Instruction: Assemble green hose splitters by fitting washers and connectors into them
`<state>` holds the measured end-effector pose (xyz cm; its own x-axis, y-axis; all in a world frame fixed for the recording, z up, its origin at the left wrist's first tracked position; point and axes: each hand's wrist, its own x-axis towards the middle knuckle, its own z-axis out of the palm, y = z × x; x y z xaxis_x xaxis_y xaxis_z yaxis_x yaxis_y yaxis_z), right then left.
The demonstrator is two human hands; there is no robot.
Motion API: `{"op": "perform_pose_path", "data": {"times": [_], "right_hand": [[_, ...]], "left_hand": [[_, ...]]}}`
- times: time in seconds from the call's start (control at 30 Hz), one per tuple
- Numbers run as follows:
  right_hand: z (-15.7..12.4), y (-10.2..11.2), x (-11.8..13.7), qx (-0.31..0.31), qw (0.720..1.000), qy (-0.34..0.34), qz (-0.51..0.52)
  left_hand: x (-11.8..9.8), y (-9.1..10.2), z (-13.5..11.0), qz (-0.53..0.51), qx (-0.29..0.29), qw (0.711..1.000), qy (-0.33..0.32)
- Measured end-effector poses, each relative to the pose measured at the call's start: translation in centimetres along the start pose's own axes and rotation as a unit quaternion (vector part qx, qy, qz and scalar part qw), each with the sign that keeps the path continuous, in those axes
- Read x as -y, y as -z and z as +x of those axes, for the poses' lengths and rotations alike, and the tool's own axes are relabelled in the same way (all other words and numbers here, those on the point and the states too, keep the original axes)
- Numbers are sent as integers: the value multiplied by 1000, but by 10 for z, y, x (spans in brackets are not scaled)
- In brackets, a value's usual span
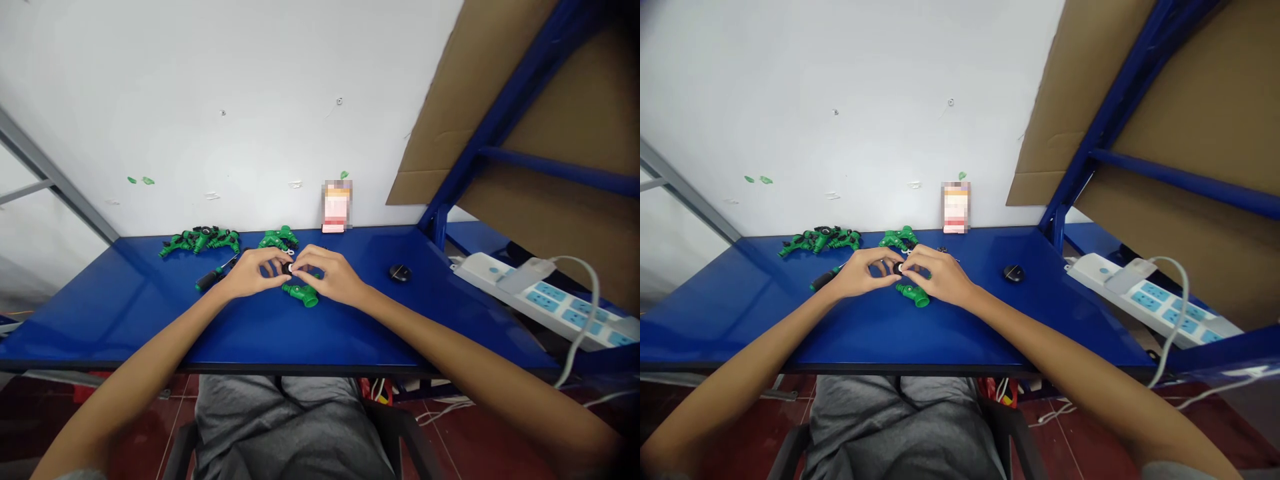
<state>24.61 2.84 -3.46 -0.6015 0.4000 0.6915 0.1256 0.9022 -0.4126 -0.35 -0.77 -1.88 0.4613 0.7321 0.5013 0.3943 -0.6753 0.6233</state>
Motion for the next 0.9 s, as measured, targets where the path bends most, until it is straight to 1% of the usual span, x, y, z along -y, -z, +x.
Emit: {"op": "perform_pose_path", "data": {"times": [0.17, 0.33, 0.57, 0.77, 0.9], "right_hand": [[-1, -1, 0, 11, 1000, 10, -8], [-1, 1, 4, 38, 999, -6, -23], [-2, 4, 11, 77, 994, -5, -83], [-4, 4, 17, 91, 979, 62, -170], [-5, 5, 18, 104, 974, 81, -183]], "left_hand": [[-1, 0, 0, 10, 17, 1000, -14], [-1, 1, 0, 25, 22, 999, -23], [-2, 1, 0, 44, 27, 998, -27], [-5, -1, -3, 71, 12, 997, -29], [-5, -2, -4, 83, 13, 996, -41]]}}
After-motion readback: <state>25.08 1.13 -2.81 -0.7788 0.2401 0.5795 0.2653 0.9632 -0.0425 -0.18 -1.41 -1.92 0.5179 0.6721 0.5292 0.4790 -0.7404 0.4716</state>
